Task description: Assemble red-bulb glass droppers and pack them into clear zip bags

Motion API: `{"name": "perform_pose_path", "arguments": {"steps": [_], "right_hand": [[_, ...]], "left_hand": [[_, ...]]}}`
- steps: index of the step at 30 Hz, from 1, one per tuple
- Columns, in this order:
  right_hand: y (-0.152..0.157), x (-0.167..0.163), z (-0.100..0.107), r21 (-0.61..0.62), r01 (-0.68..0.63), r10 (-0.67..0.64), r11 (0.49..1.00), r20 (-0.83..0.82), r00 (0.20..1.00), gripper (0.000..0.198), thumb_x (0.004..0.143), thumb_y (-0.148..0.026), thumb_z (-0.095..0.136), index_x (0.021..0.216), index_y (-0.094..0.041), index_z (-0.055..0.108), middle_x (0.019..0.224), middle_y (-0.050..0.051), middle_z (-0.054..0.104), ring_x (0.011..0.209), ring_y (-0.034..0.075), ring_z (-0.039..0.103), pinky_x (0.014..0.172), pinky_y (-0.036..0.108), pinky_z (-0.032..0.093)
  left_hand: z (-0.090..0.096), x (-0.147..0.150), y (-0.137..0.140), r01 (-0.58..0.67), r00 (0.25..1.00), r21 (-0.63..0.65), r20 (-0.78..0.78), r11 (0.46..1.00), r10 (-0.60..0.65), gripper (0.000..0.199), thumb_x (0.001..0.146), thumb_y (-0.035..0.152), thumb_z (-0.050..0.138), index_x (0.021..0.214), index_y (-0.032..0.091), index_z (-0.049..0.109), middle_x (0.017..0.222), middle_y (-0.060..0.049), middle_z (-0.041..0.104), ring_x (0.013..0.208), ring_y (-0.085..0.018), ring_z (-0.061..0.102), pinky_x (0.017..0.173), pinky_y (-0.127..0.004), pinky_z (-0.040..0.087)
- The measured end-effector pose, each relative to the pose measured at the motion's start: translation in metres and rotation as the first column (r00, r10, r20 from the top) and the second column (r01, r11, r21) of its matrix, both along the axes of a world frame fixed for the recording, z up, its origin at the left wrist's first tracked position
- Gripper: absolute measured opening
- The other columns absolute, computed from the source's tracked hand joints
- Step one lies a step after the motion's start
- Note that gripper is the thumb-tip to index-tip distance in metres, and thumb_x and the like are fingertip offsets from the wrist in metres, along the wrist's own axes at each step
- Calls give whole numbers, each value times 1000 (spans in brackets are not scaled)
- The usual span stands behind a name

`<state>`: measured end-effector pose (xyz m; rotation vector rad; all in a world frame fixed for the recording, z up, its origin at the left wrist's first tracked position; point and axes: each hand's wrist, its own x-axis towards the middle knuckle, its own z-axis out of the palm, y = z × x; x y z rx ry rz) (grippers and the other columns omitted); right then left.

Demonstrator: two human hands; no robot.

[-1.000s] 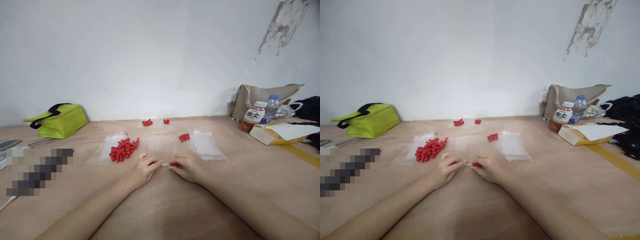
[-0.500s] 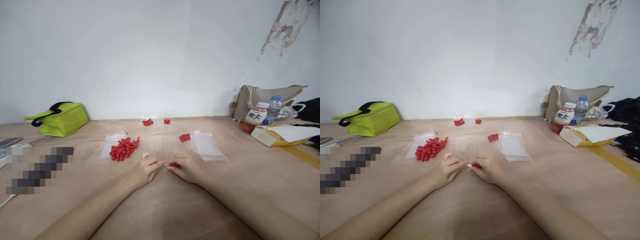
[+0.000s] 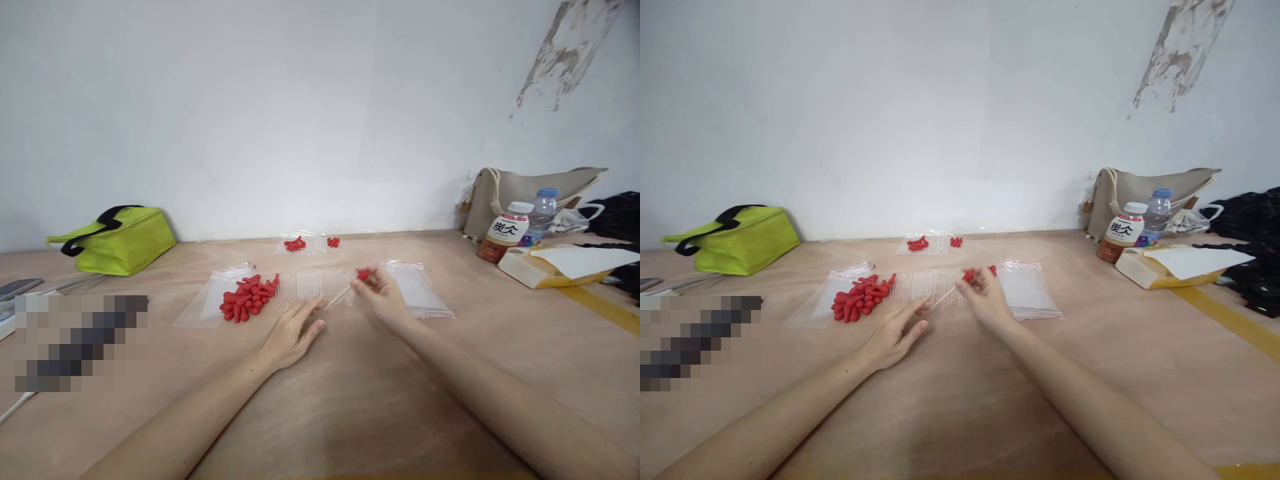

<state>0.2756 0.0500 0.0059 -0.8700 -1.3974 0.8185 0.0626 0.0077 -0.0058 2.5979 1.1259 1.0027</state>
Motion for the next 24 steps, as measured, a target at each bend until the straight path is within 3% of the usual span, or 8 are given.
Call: {"name": "perform_pose_path", "arguments": {"steps": [2,3,5,7,10,14,19,24], "right_hand": [[22,17,16,-53,137,-132,989,86,987,41,76,-42,51,108,-17,49,68,-3,52,58,10,51,57,24,42],[33,25,23,-76,205,-184,976,215,959,40,80,-41,44,112,-17,49,65,-3,51,55,10,49,55,23,41],[55,39,30,-30,328,-251,944,580,775,38,84,-36,36,114,-17,50,66,-2,54,58,11,51,56,22,40],[71,45,27,-23,348,-241,937,680,693,34,79,-28,46,109,-16,56,69,1,58,64,13,54,61,23,39],[86,43,11,-35,344,-197,938,764,614,30,72,-20,54,101,-15,62,77,4,63,72,15,57,67,23,39],[89,40,-6,-40,362,-171,931,830,531,31,72,-24,56,102,-18,61,91,7,65,81,17,58,71,24,39],[76,37,-1,11,405,-219,914,855,470,35,76,-31,53,108,-17,57,98,8,63,90,18,56,73,25,38],[57,15,3,12,406,-203,914,879,432,23,78,-34,50,86,-17,62,89,7,64,84,19,57,66,26,39]], "left_hand": [[0,-1,1,-50,999,-24,2,998,51,43,86,29,46,128,23,37,108,-7,58,98,-20,54,85,-36,43],[1,-2,1,-63,998,-30,-4,998,63,41,85,29,46,125,23,39,108,-7,57,99,-20,53,85,-36,43],[2,-2,2,-69,997,-35,-24,997,68,36,84,28,47,119,23,45,107,-7,55,97,-20,53,85,-36,43],[2,-2,2,-67,997,-36,-44,997,66,30,84,27,48,114,22,50,103,-7,54,95,-20,53,83,-35,44],[2,-3,2,-69,996,-57,-63,996,66,26,83,26,47,109,22,53,98,-6,54,88,-18,53,76,-32,46],[2,-3,3,-64,996,-79,-73,995,59,22,83,26,47,102,22,57,92,-5,54,77,-16,53,68,-30,46],[2,-3,4,-48,997,-56,-61,997,45,19,83,25,47,97,20,59,92,-5,54,76,-15,52,67,-29,44],[0,-2,4,-145,988,40,-45,989,147,14,80,24,52,90,20,61,86,-4,54,80,-18,51,74,-34,41]]}}
